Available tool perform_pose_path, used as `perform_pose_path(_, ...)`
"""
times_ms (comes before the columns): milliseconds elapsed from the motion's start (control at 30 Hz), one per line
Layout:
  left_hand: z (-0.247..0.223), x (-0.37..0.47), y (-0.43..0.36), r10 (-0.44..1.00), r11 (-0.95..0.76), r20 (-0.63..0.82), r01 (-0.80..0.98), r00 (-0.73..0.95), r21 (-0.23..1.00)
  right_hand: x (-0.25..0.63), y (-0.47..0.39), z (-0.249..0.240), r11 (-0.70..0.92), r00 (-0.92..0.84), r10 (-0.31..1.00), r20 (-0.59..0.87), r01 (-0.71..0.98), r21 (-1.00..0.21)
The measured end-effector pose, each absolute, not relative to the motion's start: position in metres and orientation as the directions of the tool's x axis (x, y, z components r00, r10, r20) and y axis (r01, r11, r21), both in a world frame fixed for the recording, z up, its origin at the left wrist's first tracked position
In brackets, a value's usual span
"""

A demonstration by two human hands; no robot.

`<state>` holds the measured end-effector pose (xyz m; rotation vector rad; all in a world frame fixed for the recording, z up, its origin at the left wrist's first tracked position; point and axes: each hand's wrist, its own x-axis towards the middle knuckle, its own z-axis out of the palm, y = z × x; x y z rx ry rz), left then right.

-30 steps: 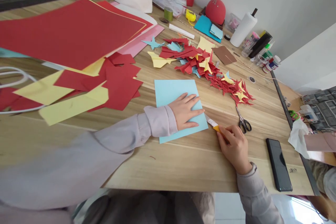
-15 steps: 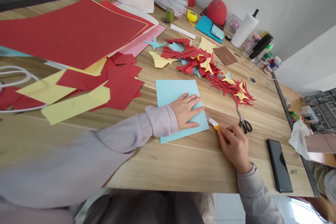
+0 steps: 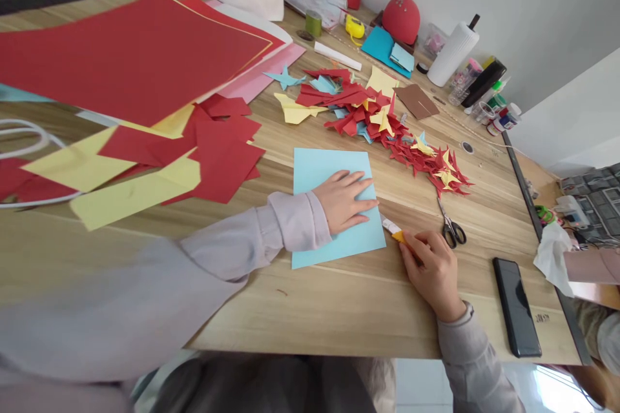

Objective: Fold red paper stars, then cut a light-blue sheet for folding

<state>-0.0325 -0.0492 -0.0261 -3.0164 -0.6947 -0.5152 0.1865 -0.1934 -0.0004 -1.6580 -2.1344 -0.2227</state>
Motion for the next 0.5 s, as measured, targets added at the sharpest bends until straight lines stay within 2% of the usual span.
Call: perform_pose_path(500,-0.0206,-0.0341,-0.0479,0.430,-0.902,0.280,0.419,0.858,0.102,0.1805,-0.1955,0.0005,0.215,-0.143,0.891,0.431,0.969,-0.121)
